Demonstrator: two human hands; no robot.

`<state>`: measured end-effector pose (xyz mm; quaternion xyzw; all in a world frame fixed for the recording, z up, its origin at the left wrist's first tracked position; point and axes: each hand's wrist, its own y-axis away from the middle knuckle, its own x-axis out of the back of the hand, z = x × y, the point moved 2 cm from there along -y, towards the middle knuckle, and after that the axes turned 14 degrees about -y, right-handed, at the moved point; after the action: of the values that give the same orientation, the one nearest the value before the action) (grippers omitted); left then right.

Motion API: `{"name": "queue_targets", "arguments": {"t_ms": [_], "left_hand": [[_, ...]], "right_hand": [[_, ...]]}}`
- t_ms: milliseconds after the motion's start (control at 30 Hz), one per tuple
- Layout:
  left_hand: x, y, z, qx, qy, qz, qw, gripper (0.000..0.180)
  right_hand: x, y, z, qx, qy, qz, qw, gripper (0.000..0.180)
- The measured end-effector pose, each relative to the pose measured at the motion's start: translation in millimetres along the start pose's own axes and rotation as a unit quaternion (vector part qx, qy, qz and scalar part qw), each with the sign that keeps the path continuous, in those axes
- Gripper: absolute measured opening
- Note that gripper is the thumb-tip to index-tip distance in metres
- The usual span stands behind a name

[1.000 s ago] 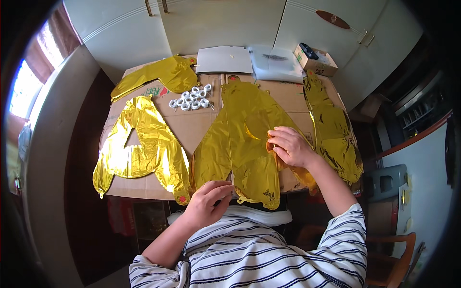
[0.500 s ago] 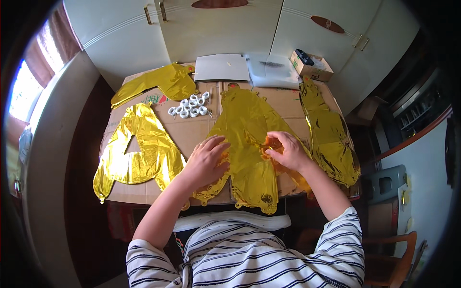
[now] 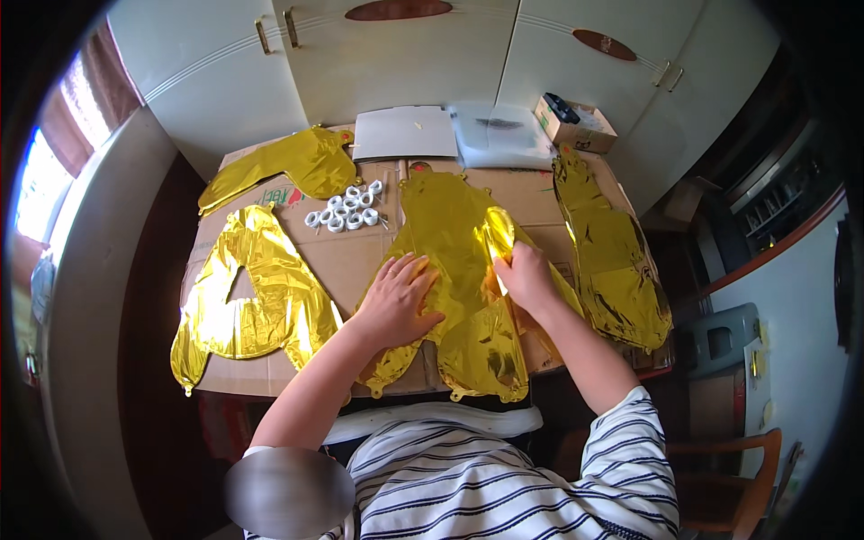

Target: Arrange and fold gold-colored letter-shaped balloons on a table.

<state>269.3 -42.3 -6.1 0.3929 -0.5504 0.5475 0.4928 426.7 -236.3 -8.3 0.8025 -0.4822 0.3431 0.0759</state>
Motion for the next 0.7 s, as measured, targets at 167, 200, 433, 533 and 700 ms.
{"name": "queue_targets", "arguments": {"t_ms": [167,200,433,533,700], "left_hand": [[-2,0,1,0.002,-0.002,0.004,1.000,0.073],[-2,1,1,0.003,-0.002,0.003,1.000,0.073],[-1,3,0,-0.001,0.009,0.023,1.000,0.072],[0,2,1,-0.003,0.015,0.029,0.999,0.071],[0,0,2,0.000,0.010,0.028,1.000,0.070]], "right_hand": [[5,-7,29,-0.110,-0.091,-0.034,0.989,0.027],[7,-8,28,-0.112,-0.057,-0.038,0.991,0.029],[26,-7,12,-0.169,0.004,-0.096,0.981,0.036],[27,-11,29,-0.171,0.014,-0.102,0.980,0.036],[34,-11,21,-0.141,-0.032,-0.068,0.987,0.034]]}}
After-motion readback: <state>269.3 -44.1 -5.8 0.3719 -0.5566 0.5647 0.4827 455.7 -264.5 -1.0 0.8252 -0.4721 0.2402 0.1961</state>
